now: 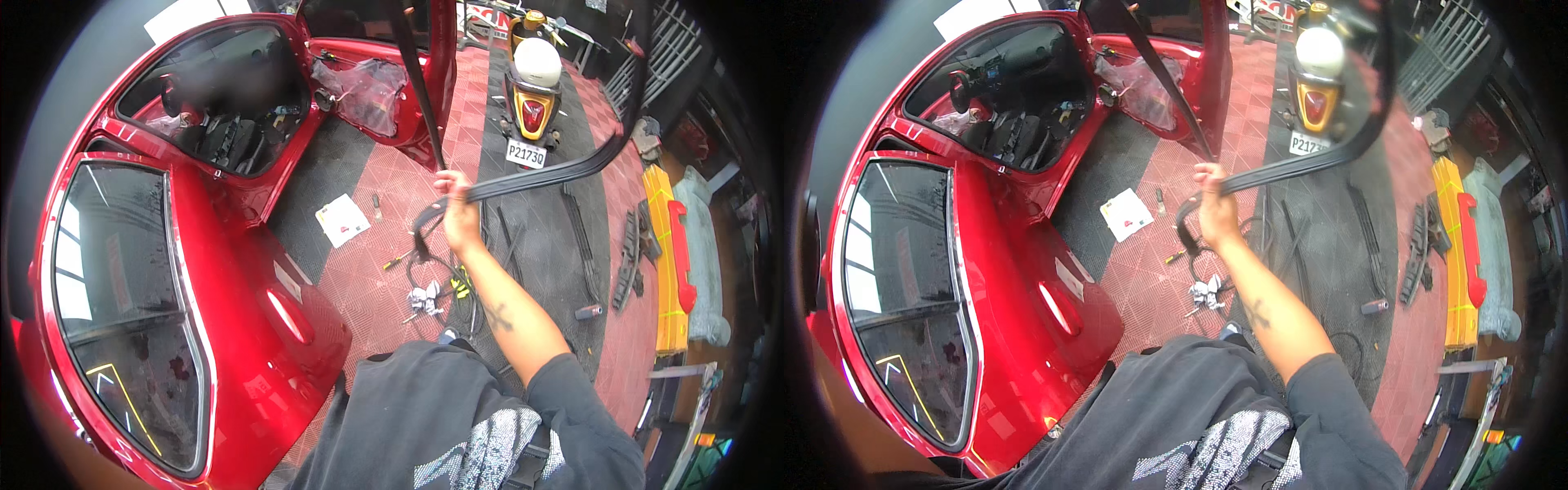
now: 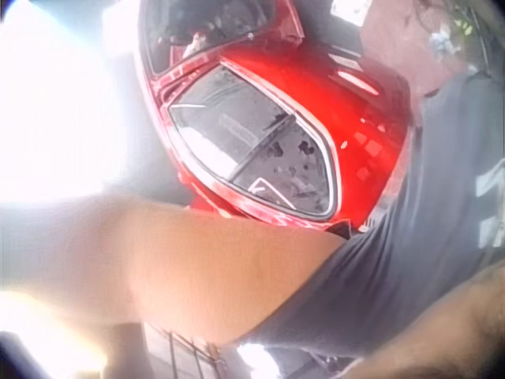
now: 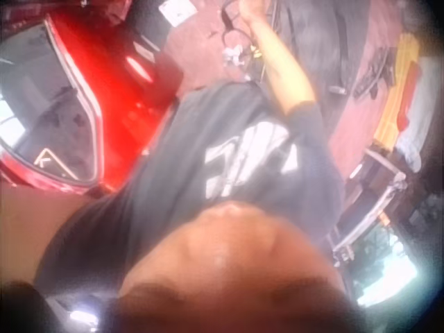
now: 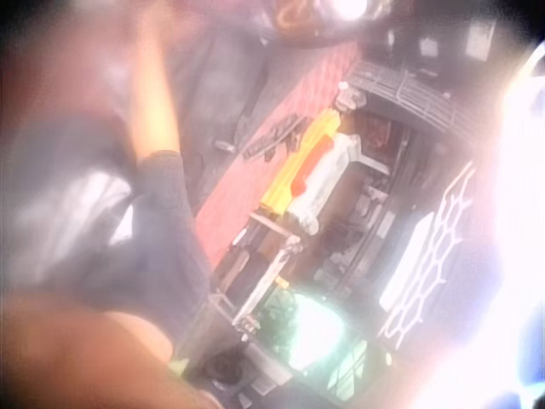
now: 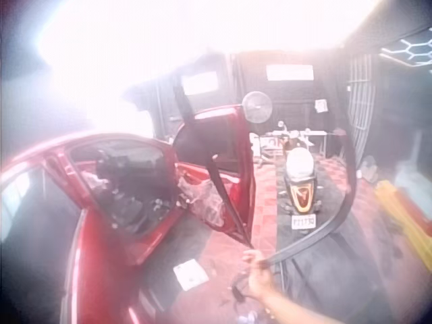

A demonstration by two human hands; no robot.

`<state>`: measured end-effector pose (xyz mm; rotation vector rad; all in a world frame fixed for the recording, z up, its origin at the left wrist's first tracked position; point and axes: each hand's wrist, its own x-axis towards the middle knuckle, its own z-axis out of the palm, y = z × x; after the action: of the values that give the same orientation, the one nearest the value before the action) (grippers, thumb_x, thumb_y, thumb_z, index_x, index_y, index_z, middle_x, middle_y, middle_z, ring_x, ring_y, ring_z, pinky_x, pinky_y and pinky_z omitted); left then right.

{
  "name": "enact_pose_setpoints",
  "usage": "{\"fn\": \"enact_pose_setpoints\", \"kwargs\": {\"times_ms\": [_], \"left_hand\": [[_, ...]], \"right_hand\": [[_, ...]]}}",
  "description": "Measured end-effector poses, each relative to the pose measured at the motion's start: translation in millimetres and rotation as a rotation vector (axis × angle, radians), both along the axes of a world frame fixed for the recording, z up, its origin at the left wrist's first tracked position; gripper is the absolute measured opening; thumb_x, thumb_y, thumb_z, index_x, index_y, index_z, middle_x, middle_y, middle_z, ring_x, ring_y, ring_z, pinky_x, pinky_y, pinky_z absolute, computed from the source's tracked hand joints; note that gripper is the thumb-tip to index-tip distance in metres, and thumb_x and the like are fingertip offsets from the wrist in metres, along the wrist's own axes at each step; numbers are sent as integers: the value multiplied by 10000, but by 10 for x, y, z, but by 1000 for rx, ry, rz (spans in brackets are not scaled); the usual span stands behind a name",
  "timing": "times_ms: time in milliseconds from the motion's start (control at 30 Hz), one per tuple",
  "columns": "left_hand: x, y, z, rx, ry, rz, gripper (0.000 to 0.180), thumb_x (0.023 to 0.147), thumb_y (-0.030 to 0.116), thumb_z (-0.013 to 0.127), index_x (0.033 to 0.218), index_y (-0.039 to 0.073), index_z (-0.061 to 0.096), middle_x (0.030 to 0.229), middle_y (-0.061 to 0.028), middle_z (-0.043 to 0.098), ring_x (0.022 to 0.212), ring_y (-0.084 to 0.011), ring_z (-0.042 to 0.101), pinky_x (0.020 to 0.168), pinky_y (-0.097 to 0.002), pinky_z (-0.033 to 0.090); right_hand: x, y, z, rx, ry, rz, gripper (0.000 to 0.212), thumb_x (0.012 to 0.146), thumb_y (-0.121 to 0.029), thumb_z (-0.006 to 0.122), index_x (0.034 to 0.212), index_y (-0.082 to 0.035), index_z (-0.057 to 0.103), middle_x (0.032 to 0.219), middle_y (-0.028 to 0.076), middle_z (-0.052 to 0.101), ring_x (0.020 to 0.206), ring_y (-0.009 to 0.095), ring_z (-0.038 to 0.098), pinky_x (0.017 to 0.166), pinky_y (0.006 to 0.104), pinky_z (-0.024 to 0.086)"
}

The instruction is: The person installs black rubber weather stripping along the perimeter of a red car door frame. They press the seal into the channel by hand, working around the edges and corners to secure it in place.

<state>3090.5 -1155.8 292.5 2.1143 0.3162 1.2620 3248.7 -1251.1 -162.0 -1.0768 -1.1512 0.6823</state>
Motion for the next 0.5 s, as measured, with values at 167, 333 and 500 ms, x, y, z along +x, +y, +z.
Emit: {"fn": "enact_pose_setpoints", "kwargs": {"times_ms": [167, 333, 500], "left_hand": [[113, 759, 34, -2, 54, 75, 283, 938, 237, 775, 1136, 38, 742, 951, 7, 706, 774, -79, 623, 698, -251, 490], [145, 1642, 0, 14, 127, 122, 296, 936, 240, 783, 1145, 35, 740, 955, 14, 707, 773, -73, 624, 698, -245, 490], [479, 2856, -101, 80, 217, 29, 310, 933, 244, 790, 1154, 33, 737, 958, 22, 708, 772, -66, 625, 697, -239, 489]], "right_hand": [[645, 567, -763, -796, -589, 257, 1096, 847, -487, 833, 1601, 53, 249, 1572, 299, 421, 1489, 384, 392, 1229, 406, 329], [1088, 422, -852, -880, -356, 289, 793, 885, -409, 822, 1484, -8, 491, 1344, 214, 606, 1234, 295, 606, 1047, 427, 502], [1440, 1255, 84, -406, -247, 98, 448, 958, -217, 755, 1343, -37, 610, 1216, 100, 680, 1096, 184, 659, 955, 325, 550]]}}
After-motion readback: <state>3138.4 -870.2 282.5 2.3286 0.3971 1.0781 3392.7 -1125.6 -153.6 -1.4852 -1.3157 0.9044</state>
